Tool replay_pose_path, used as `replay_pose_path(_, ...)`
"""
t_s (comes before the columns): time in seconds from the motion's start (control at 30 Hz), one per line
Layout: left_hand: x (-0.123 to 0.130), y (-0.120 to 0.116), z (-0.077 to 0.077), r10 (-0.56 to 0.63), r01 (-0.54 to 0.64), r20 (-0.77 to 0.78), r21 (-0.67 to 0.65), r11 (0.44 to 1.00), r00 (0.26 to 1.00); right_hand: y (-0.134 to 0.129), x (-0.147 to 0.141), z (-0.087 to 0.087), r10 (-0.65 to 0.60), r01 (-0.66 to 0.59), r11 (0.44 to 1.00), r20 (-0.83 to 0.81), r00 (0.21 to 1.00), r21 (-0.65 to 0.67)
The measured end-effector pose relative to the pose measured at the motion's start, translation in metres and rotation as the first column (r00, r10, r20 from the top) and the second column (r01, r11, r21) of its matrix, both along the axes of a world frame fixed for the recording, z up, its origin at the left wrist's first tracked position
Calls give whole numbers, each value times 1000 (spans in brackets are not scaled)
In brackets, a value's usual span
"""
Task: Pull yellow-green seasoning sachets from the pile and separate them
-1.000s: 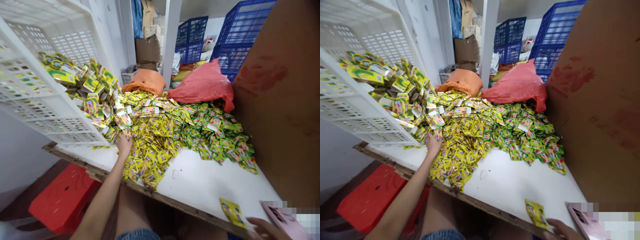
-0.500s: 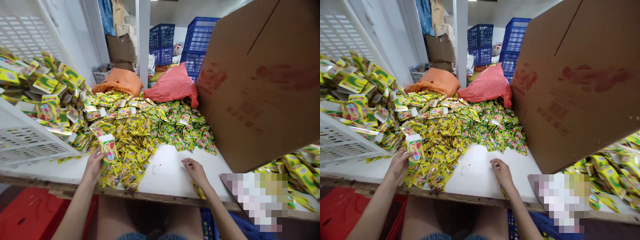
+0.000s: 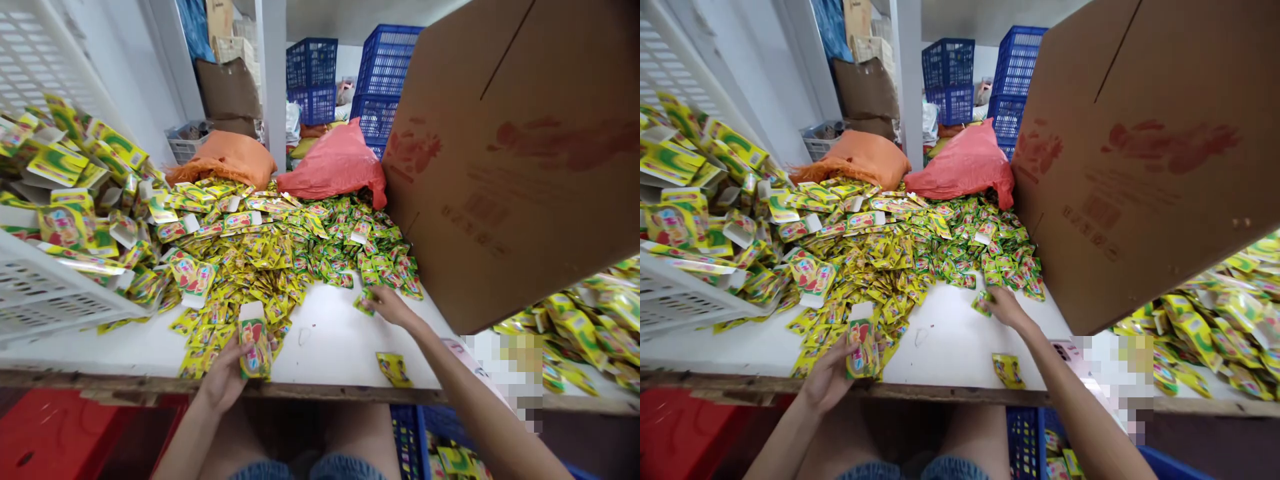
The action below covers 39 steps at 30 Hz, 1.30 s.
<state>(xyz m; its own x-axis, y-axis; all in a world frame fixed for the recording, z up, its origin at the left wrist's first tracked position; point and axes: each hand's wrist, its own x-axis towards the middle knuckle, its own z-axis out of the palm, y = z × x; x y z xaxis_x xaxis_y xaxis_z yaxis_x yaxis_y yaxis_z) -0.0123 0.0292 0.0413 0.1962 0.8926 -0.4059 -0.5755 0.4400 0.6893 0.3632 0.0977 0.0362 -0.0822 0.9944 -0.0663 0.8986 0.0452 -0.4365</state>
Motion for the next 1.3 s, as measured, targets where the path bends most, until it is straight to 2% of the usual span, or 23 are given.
replay_pose_path(0.1, 4, 1, -5, -57, 58, 14, -3, 998, 998, -45, 20, 11, 59, -63, 993, -38, 998, -98)
replay_pose_path(0.2, 17, 3, -6, -107, 107, 8, 5, 994, 994, -76, 29, 13, 18, -21, 989, -25, 1000, -143)
replay_pose_path(0.33, 34, 2, -2, -158, 158, 0, 13, 987, 987, -88, 19, -3, -43, 42, 986, -1, 999, -164)
replay_pose_path(0.5, 36, -5, 0, -201, 201, -9, 38, 979, 980, -96, 4, -30, -112, 106, 977, -25, 993, -187)
replay_pose_path(0.6, 38, -9, -3, -205, 207, -55, 22, 978, 977, -107, 7, -37, -172, 163, 968, -31, 985, -192)
replay_pose_path(0.67, 42, -11, -6, -222, 224, -77, 29, 974, 972, -115, 8, -36, -195, 188, 965, -24, 980, -181)
replay_pose_path(0.77, 55, -13, -9, -292, 300, -98, 82, 950, 951, -124, -6, -23, -156, 141, 982, -119, 981, -127)
replay_pose_path(0.87, 72, -16, -9, -397, 423, -176, 144, 895, 901, -127, -42, 5, -61, 84, 996, -377, 924, 44)
replay_pose_path(0.93, 83, -19, -6, -436, 486, -265, 164, 858, 860, -123, -71, 30, 13, 107, 972, -502, 865, 209)
replay_pose_path(1.0, 91, -23, 0, -466, 543, -337, 186, 819, 818, -114, -97, 53, 134, 84, 932, -549, 825, 353)
replay_pose_path(1.1, 95, -27, 8, -495, 606, -388, 249, 756, 777, -103, -119, 76, 339, -147, 904, -465, 818, 402)
replay_pose_path(1.2, 92, -29, 9, -495, 615, -402, 262, 744, 770, -99, -126, 82, 462, -387, 878, -288, 839, 281)
replay_pose_path(1.3, 91, -30, 2, -502, 626, -419, 245, 740, 757, -100, -128, 82, 476, -463, 875, -79, 876, 143)
